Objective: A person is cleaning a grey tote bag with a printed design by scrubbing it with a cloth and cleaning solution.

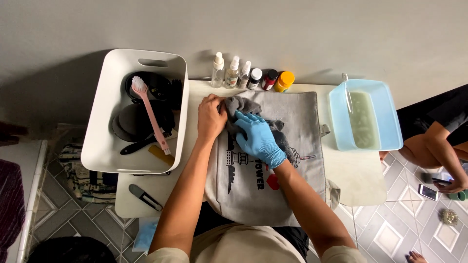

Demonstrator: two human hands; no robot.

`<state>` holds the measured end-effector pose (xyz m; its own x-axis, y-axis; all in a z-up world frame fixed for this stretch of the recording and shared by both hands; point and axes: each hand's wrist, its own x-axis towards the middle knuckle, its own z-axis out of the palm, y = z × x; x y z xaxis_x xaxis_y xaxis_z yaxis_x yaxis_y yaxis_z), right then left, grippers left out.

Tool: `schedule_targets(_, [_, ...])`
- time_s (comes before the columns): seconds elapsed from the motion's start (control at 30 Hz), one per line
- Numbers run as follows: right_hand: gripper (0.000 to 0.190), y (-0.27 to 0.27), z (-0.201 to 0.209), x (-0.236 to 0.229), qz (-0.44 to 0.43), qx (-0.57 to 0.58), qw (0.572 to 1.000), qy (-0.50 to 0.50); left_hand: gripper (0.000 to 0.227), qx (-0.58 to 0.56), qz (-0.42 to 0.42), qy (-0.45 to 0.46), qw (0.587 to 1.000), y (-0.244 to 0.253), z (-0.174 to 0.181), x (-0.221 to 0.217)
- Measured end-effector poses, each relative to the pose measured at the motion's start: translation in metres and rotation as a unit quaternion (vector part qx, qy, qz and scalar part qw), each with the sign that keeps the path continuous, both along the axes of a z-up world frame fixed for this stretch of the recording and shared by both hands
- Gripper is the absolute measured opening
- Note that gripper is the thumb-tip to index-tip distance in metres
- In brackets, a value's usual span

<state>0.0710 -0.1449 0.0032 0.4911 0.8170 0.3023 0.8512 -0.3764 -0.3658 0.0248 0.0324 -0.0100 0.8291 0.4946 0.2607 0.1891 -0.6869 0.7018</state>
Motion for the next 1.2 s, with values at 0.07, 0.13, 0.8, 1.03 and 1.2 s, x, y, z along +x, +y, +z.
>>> schedule_targets(0.07, [0.033,-0.005,-0.001,-0.009,0.035,0.0,0.999,0.001,0.019,0.001,-0.004,-0.014,1.0,0.002,-0.004,-0.001])
schedule_targets(0.13, [0.032,-0.014,0.013,-0.023,0.067,0.002,0.998,0.001,0.021,0.003,-0.011,-0.028,1.0,0.004,-0.013,0.0])
schedule_targets(0.8, [0.062,-0.015,0.059,0.005,-0.065,0.043,0.987,0.139,0.026,-0.042,-0.011,-0.077,0.996,-0.002,0.011,-0.011])
schedule_targets(1.03, [0.043,0.015,-0.01,0.008,-0.087,-0.065,0.994,0.008,0.028,-0.064,-0.014,-0.069,0.996,0.003,0.018,-0.013])
schedule_targets(1.2, [0.023,0.0,-0.014,0.001,0.017,0.008,1.0,-0.014,0.024,0.002,-0.004,-0.029,1.0,0.007,-0.012,-0.005])
